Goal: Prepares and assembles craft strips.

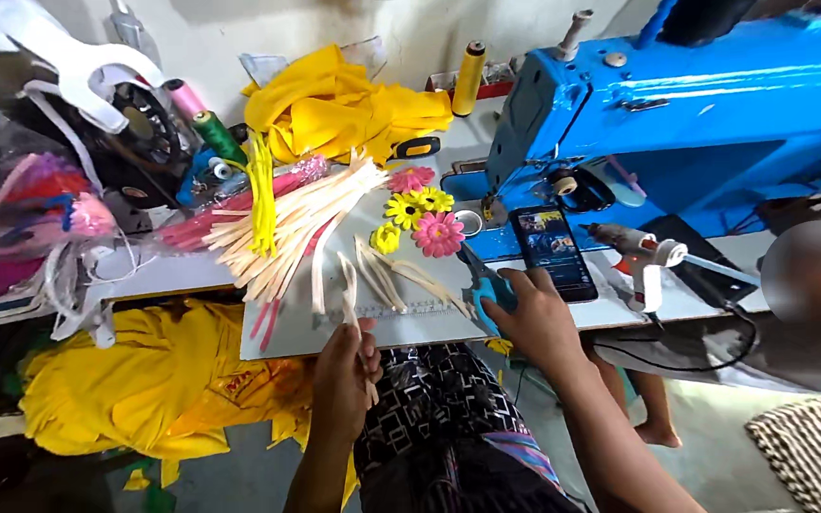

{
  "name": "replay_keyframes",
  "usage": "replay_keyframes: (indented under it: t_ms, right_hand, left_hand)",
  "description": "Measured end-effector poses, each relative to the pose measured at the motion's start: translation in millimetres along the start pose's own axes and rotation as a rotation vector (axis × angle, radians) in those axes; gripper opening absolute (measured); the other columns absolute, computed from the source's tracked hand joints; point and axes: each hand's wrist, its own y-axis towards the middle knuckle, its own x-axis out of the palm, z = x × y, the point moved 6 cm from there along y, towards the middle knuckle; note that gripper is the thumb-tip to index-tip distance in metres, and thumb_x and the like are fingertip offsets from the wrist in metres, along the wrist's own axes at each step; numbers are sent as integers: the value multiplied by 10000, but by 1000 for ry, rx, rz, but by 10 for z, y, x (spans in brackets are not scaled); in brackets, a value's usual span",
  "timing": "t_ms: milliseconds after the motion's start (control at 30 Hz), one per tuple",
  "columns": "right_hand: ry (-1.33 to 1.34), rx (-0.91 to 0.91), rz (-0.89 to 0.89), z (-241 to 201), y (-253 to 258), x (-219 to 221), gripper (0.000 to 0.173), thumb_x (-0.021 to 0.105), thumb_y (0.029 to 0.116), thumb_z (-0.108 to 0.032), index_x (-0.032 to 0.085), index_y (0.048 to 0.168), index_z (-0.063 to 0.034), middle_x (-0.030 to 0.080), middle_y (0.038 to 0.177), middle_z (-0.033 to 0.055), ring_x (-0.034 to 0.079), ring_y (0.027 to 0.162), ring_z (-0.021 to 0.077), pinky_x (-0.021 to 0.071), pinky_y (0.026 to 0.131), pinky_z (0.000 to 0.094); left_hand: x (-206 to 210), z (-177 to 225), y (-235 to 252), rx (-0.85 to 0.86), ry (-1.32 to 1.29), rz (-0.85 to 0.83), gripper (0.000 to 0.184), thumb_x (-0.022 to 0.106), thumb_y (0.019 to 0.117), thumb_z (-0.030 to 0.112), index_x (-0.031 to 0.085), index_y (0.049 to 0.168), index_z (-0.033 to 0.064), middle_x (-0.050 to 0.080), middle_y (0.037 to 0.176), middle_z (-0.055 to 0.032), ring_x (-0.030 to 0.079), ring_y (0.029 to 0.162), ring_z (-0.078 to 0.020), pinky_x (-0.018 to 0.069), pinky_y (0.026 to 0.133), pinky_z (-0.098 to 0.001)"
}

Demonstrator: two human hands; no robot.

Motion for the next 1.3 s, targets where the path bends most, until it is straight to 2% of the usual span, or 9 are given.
replay_keyframes:
  t_ms: [233, 400, 567, 667, 833, 967, 1067, 1200, 1300]
  right_hand:
    - [-24, -177, 63, -106, -103, -38, 446, 727, 941, -287, 685, 1236, 45, 631, 1172, 322, 605, 1080, 534, 505, 858, 662]
    - [412, -307, -177, -546, -499, 65, 344, 635, 1002, -308, 725, 1162, -17, 735, 943, 71, 675, 770, 110, 571, 682, 278]
    - [692, -264, -240, -747, -496, 391, 236, 655, 990, -229, 744, 1066, -25, 695, 784, -37, 574, 648, -69, 482, 614, 112]
    - [687, -241, -254, -823, -374, 405, 201, 650, 986, -211, 741, 1011, -32, 664, 744, -55, 545, 623, -73, 460, 599, 109]
    - [548, -265, -222, -918, -60, 368, 159, 655, 970, -168, 739, 942, -35, 646, 702, -11, 568, 608, 17, 489, 596, 215]
    - [431, -289, -209, -959, 187, 494, 162, 649, 995, -138, 728, 967, 0, 653, 709, 74, 610, 612, 160, 526, 610, 373]
    - [429, -244, -210, -882, 311, 563, 162, 648, 1006, -148, 718, 969, -7, 643, 706, 64, 601, 609, 155, 521, 604, 359]
    - [464, -292, -163, -804, 301, 420, 157, 655, 1003, -160, 725, 1014, -20, 643, 701, 37, 586, 580, 109, 519, 575, 303]
    - [502, -292, -141, -712, 313, 282, 174, 637, 1011, -158, 722, 1062, -15, 665, 723, 33, 588, 567, 88, 522, 550, 279]
  left_hand:
    - [-10, -52, -12, -91, -1, 34, 225, 392, 1092, 71, 602, 1130, -2, 701, 816, -25, 697, 729, -91, 588, 677, -219]
    - [263, -118, 13, -23, -83, 26, 148, 427, 1072, 37, 568, 1107, 10, 748, 928, -63, 732, 889, -127, 591, 841, -278]
    - [497, -207, 96, 150, -95, 8, 123, 478, 1050, 33, 564, 1134, 8, 748, 987, -58, 715, 934, -93, 569, 844, -251]
    - [467, -150, 139, 216, -25, 29, 118, 500, 1043, 46, 592, 1105, 7, 745, 1014, -56, 703, 929, -73, 561, 815, -232]
    - [346, 0, 276, 234, 123, -2, 264, 471, 1061, 89, 601, 1259, -28, 687, 1204, -96, 669, 1094, -139, 548, 966, -327]
    - [340, 36, 375, 235, 285, -31, 473, 498, 1058, 101, 406, 1508, -12, 558, 1407, -157, 599, 1212, -154, 501, 1027, -338]
    - [293, 44, 436, 367, 440, -12, 593, 537, 1020, 51, 306, 1562, -20, 432, 1545, -215, 516, 1365, -234, 457, 1103, -378]
    - [100, 244, 366, 660, 782, 180, 352, 642, 974, 87, 612, 1302, -36, 590, 1295, -213, 636, 1128, -258, 572, 897, -384]
    - [-49, 362, 325, 601, 986, 227, 235, 681, 970, 129, 698, 1144, -28, 628, 1138, -209, 673, 915, -250, 584, 765, -375]
